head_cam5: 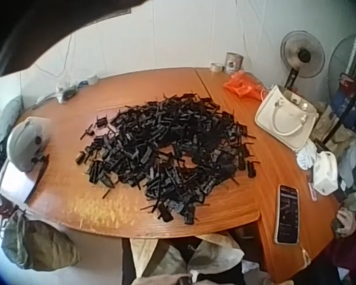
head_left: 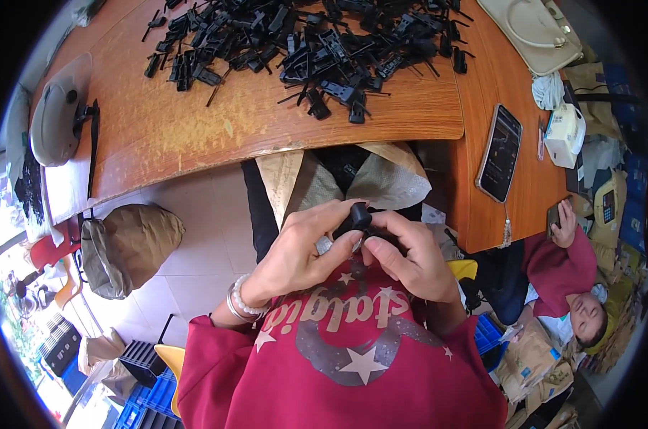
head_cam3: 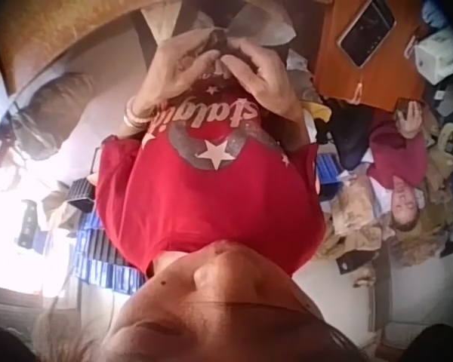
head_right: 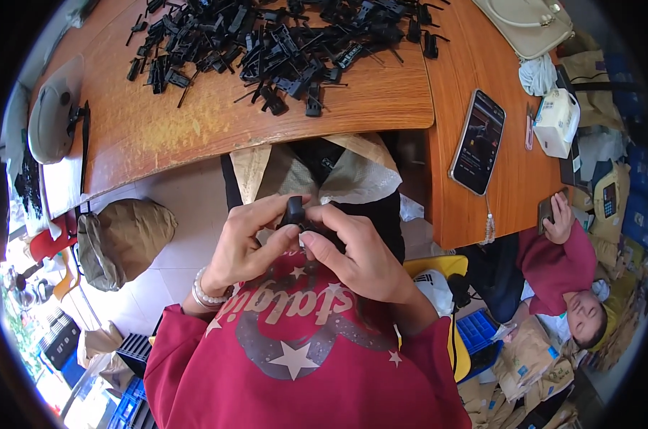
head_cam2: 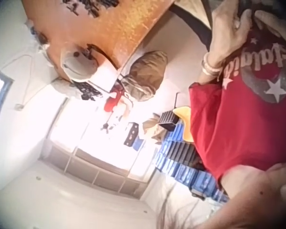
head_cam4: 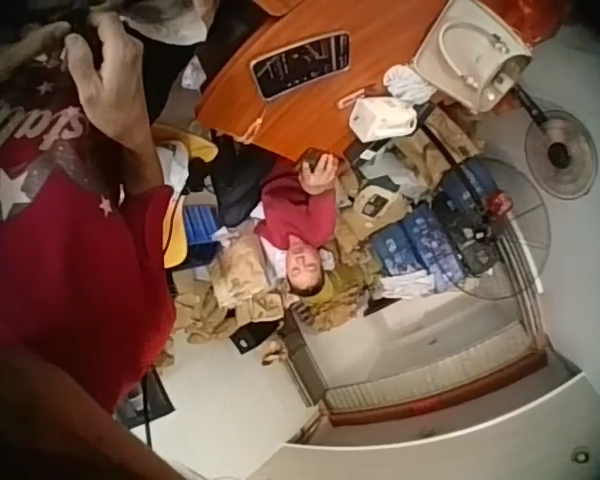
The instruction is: The recorder is sorting and inspecting small black plastic components from a pile on a workbench into a bag.
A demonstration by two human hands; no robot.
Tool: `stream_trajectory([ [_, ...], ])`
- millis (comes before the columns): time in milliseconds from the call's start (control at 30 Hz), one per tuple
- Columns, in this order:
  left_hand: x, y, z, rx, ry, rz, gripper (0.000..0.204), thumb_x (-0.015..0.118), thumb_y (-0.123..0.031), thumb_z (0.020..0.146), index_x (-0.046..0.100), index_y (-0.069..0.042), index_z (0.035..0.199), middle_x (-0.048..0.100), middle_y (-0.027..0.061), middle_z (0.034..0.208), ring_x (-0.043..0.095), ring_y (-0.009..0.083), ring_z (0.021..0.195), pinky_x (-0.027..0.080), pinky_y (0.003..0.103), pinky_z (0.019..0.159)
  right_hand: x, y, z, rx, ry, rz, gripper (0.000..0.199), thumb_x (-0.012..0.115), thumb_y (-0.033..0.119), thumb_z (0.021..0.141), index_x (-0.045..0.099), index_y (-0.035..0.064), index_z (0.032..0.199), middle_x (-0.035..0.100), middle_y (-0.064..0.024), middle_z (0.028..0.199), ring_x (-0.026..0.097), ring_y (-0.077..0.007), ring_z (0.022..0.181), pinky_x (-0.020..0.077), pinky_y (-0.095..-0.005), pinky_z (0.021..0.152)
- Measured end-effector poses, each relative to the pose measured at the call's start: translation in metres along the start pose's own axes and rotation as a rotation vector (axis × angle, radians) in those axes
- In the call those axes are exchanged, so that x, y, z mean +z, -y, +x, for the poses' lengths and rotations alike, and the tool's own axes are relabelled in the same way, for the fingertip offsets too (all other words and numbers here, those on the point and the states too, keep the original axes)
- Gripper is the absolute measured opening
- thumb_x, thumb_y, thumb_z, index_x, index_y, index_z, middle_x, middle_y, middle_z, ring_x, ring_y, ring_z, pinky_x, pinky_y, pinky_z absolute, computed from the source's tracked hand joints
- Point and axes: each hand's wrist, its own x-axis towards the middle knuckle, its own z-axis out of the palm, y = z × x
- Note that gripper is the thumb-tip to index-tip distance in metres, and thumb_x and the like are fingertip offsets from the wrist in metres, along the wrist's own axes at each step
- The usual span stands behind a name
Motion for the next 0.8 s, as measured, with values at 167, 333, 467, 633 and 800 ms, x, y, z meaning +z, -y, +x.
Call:
stream_trajectory([
  [167,0.002,0.002,-0.003,0.071,-0.044,0.099,0.03,0.061,-0.003,0.08,0.054,0.006,0.107,0.056,0.0191,0.079,0.056,0.0348,0.065,0.046,0.035,0.059,-0.003,-0.004,0.004,-0.086,0.024,-0.089,0.021,0.052,0.012,0.09,0.053,-0.0053,0.102,0.057,-0.0068,0.067,0.055,-0.0121,0.062,0.0442,-0.0255,0.06],
  [333,0.001,0.01,0.002,0.126,-0.032,0.157,0.029,0.06,-0.003,0.081,0.054,0.007,0.107,0.055,0.0194,0.078,0.055,0.0353,0.063,0.045,0.035,0.057,0.0,-0.012,0.007,0.124,-0.009,0.149,0.019,0.053,0.014,0.09,0.056,-0.0038,0.097,0.056,-0.0039,0.064,0.052,-0.0088,0.059,0.0424,-0.0229,0.057],
  [467,0.001,0.041,0.004,-0.143,-0.054,0.006,0.028,0.062,-0.01,0.082,0.056,0.006,0.104,0.057,0.0156,0.08,0.057,0.0311,0.067,0.046,0.033,0.06,0.009,-0.029,0.014,-0.055,-0.143,-0.071,0.023,0.051,0.012,0.089,0.056,-0.0056,0.102,0.056,-0.0081,0.064,0.054,-0.0102,0.06,0.0438,-0.0252,0.057],
  [633,-0.026,0.039,0.043,0.306,-0.471,0.702,0.025,0.068,-0.007,0.075,0.059,0.001,0.097,0.056,0.0137,0.086,0.052,0.0298,0.079,0.043,0.037,0.069,-0.005,-0.029,0.008,0.046,-0.228,-0.093,0.024,0.05,0.011,0.09,0.057,-0.0057,0.106,0.057,-0.0077,0.064,0.055,-0.0109,0.06,0.045,-0.0254,0.059],
  [800,-0.054,0.045,0.1,0.342,-0.731,0.879,0.014,0.065,-0.008,0.078,0.059,-0.002,0.089,0.052,0.0117,0.078,0.051,0.0281,0.074,0.042,0.037,0.065,0.0,-0.041,0.009,-0.06,-0.168,-0.193,0.024,0.053,0.015,0.088,0.058,-0.0041,0.102,0.059,-0.012,0.063,0.059,-0.0165,0.059,0.0456,-0.0285,0.059],
])
